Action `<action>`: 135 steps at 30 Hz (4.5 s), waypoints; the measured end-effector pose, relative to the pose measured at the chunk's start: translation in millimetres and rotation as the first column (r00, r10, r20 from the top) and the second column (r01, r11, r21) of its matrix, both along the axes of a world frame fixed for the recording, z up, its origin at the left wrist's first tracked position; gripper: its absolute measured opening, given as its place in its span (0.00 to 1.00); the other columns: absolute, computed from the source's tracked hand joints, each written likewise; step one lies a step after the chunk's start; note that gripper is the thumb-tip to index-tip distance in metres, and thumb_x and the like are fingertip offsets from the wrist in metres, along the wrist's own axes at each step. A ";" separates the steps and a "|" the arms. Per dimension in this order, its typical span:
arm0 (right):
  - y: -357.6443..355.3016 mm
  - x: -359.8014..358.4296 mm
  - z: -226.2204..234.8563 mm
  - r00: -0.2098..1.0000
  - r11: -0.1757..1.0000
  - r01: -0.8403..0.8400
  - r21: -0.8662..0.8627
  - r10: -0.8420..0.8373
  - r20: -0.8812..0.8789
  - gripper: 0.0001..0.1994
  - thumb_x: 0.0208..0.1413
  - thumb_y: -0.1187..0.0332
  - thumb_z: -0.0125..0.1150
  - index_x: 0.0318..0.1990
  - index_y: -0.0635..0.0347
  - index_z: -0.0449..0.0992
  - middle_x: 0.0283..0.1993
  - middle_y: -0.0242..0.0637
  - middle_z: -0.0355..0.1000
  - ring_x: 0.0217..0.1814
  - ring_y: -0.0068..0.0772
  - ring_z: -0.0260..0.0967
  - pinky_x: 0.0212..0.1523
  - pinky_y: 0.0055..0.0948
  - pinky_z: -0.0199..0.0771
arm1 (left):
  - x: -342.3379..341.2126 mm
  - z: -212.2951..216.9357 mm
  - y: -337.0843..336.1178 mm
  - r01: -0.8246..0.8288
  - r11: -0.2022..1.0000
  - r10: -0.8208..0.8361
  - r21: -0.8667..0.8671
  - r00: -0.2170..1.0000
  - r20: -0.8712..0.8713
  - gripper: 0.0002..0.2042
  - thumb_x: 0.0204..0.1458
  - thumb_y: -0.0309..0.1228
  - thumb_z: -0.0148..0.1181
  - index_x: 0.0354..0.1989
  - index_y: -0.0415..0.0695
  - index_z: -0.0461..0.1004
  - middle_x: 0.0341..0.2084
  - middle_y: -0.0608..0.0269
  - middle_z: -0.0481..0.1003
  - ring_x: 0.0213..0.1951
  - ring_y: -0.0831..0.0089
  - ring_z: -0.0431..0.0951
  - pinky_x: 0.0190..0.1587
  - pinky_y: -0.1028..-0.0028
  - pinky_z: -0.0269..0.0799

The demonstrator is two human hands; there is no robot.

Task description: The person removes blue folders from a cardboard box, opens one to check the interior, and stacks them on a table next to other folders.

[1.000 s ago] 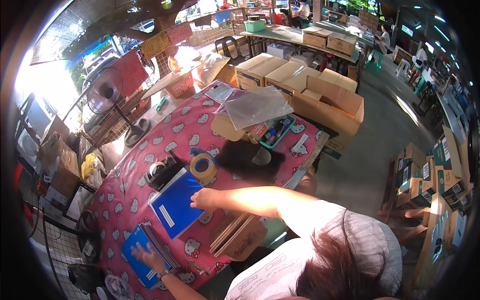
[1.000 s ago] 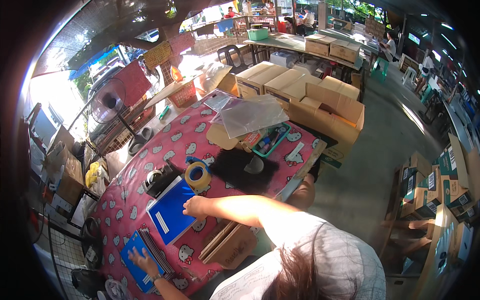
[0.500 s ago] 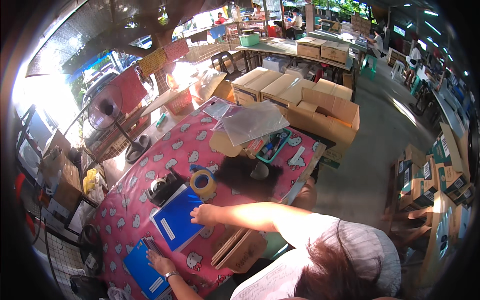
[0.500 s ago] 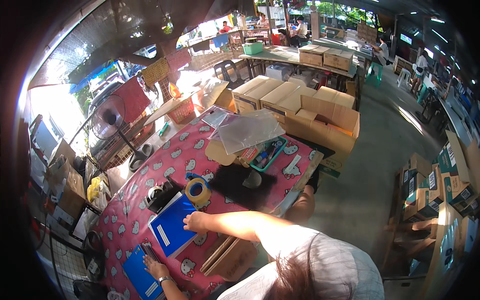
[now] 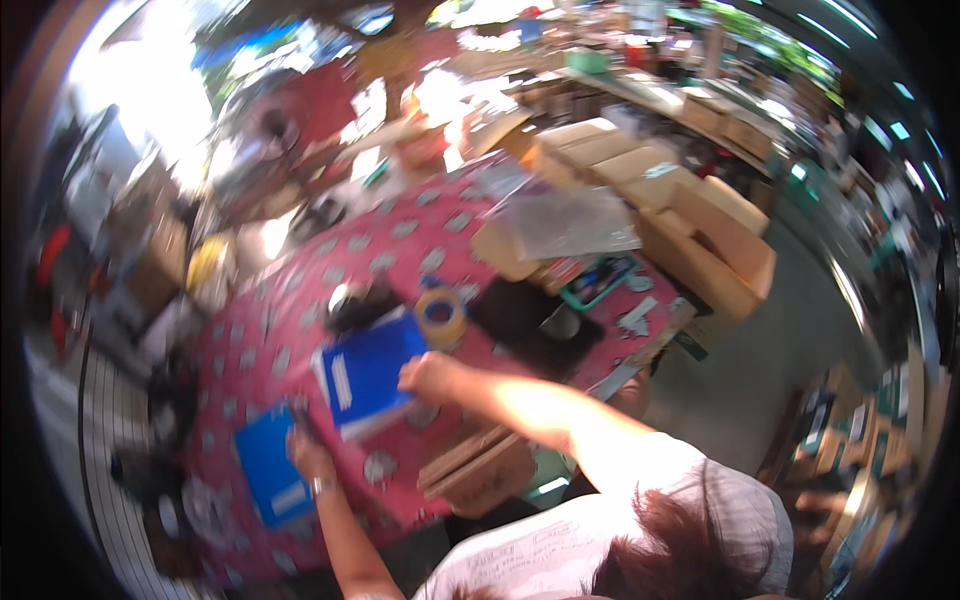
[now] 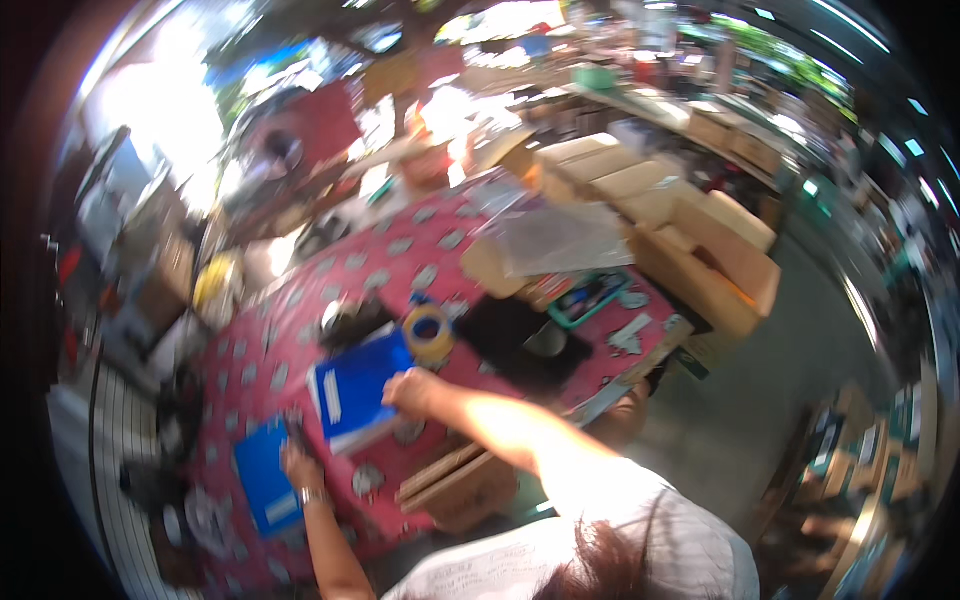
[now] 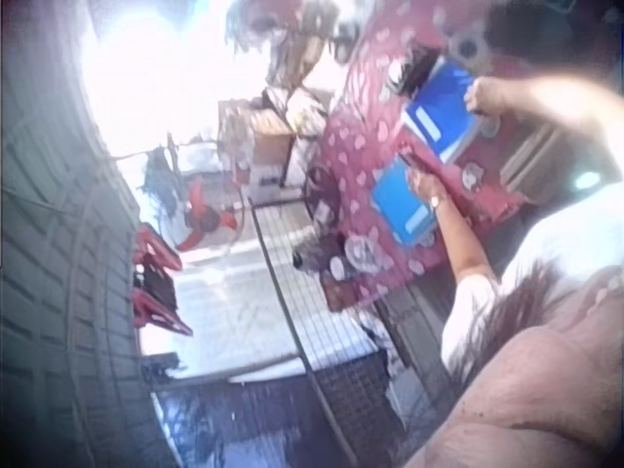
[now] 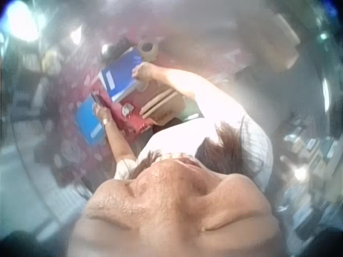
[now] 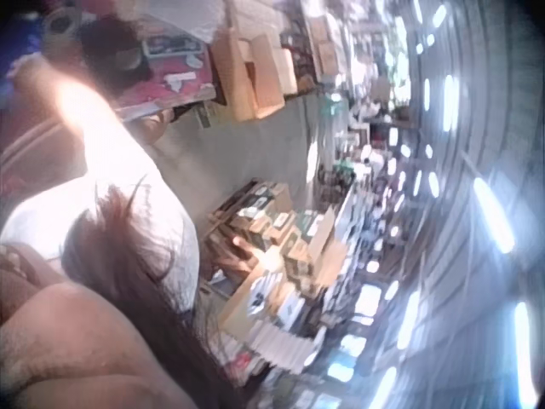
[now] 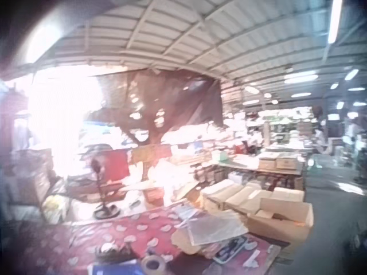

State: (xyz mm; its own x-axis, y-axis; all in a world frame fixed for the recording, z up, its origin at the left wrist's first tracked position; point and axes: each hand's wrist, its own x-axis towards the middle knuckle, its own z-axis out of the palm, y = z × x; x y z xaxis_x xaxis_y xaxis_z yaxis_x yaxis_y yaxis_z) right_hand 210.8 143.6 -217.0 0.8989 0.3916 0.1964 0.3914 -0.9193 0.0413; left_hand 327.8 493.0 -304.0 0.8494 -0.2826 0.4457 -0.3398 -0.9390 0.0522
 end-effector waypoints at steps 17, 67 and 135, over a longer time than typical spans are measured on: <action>-15.2 -8.5 0.6 0.995 0.982 0.059 0.179 -0.042 -0.095 0.14 0.55 0.53 0.61 0.41 0.50 0.77 0.42 0.31 0.72 0.48 0.36 0.72 0.46 0.37 0.77 | -48.0 36.2 125.9 -0.504 0.861 0.472 -0.061 0.840 -0.268 0.38 0.56 0.64 0.46 0.66 0.46 0.63 0.62 0.43 0.62 0.63 0.47 0.64 0.62 0.53 0.63; 31.0 -9.6 46.4 0.948 0.481 0.009 0.876 -0.283 0.146 0.08 0.60 0.71 0.53 0.43 0.60 0.62 0.35 0.49 0.73 0.40 0.52 0.76 0.38 0.45 0.74 | 36.5 -8.5 -114.6 -0.236 0.530 -0.492 -0.815 0.697 -0.522 0.36 0.54 0.33 0.63 0.67 0.33 0.54 0.58 0.53 0.68 0.57 0.61 0.70 0.57 0.67 0.66; 13.1 -217.5 -9.3 0.946 0.140 0.140 0.980 -0.312 -0.090 0.24 0.67 0.52 0.47 0.57 0.65 0.60 0.50 0.49 0.66 0.53 0.43 0.66 0.56 0.37 0.63 | -240.0 142.6 -145.7 0.018 0.582 -0.253 -0.813 0.954 -0.160 0.26 0.47 0.40 0.66 0.51 0.37 0.68 0.46 0.50 0.73 0.45 0.58 0.74 0.49 0.58 0.66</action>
State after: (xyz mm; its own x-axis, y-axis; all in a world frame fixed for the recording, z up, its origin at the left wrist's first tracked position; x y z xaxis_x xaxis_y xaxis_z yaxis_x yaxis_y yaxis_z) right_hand -6.7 156.7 -226.3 0.8472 -0.4104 0.3374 0.2294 -0.2902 -0.9291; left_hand 87.8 347.3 -161.5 0.9384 -0.0348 0.3438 -0.3258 -0.4208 0.8466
